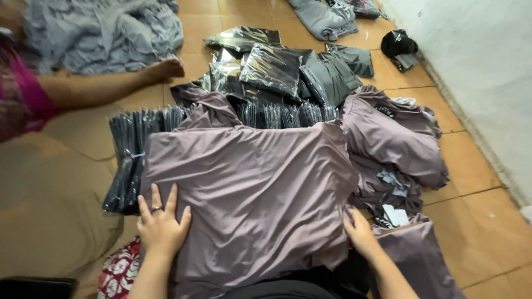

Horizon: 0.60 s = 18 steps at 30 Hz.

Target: The person folds a mauve long-sleeved shirt by hand on a small board placed on their lap. They smooth the fabric, fold the sleeves inward, and fold the body into a compact rectangle, repeating the process for multiple shirts.

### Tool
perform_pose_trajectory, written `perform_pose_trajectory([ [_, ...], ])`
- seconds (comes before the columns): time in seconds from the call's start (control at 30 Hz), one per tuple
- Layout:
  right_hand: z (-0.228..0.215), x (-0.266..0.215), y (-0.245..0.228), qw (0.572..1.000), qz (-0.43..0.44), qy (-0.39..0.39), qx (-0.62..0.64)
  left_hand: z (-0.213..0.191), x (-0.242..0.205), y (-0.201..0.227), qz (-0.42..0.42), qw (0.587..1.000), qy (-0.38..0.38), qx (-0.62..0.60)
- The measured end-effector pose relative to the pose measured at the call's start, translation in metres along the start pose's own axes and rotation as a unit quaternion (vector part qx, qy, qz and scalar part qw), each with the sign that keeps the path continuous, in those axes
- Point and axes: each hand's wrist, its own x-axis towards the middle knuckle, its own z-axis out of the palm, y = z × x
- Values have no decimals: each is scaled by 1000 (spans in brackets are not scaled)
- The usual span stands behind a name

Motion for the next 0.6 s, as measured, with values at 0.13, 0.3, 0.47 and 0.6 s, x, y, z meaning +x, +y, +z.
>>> perform_pose_trajectory([
  [0.13, -33, -54, -56, 992, -42, -8, 123, -31, -3, 4, -18, 993, -38, -110],
  [0.3, -76, -64, -108, 813, 155, 109, 551, -41, -15, -34, -64, 941, 105, -317],
  [0.47, -90, -48, -34, 771, 263, 93, 572, -57, -35, -47, -275, 862, -230, -357],
  [0.6, -96, -44, 28, 850, 204, 203, 442, -49, -54, -43, -232, 856, -203, -416],
])
